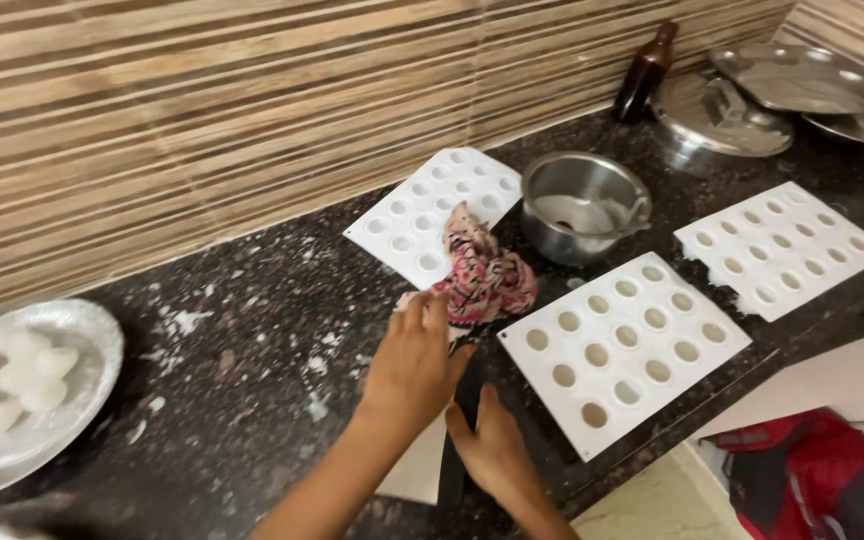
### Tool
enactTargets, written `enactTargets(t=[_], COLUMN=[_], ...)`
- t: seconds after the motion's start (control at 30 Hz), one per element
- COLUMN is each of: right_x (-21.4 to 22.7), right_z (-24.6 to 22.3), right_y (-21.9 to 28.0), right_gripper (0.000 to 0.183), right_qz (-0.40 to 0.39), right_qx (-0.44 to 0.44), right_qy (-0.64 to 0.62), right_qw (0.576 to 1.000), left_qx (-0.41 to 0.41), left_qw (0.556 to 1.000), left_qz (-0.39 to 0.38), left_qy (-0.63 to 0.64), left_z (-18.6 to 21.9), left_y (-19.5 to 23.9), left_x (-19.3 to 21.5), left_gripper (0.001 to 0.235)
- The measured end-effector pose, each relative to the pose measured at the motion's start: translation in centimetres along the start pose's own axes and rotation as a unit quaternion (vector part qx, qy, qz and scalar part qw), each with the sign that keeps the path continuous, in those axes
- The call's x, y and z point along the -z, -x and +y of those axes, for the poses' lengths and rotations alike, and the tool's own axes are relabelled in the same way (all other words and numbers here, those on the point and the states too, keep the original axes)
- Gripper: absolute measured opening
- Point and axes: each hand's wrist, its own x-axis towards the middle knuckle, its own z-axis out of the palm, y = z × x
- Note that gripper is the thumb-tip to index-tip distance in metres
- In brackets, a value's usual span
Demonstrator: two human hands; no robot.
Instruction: The person rolls white dough pieces in flour on a plate to form round balls and sets them aside. They then arrange perforated white mold sheets on the counter and use a bench scraper to gather scattered flour and dough scraps from the countertop.
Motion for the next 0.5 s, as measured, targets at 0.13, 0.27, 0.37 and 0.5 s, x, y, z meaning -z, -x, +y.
enactTargets(t=[0.13, 0.27, 0.37, 0.5], right_x=[-2.2, 0.1, 0.5, -0.4], right_z=[6.2, 4.9, 4.8, 7.1], right_y=[-0.2, -0.1, 0.2, 0.0], right_gripper=[0.071, 0.083, 0.086, 0.083], right_qz=[0.054, -0.015, -0.087, -0.065], right_qx=[0.064, 0.003, -0.057, 0.014], right_qy=[-0.052, -0.055, -0.062, -0.139], right_qw=[0.995, 0.998, 0.993, 0.988], left_qx=[-0.038, -0.053, -0.024, 0.060], left_qw=[0.984, 0.946, 0.945, 0.997], left_qz=[-0.083, -0.201, -0.245, -0.034], left_qy=[-0.153, -0.247, -0.215, 0.038], left_z=[-0.3, -0.4, -0.9, -0.8], left_y=[-7.1, -10.6, -10.8, -8.3], left_x=[-6.8, -8.3, -7.1, 1.4], left_gripper=[0.087, 0.107, 0.101, 0.066])
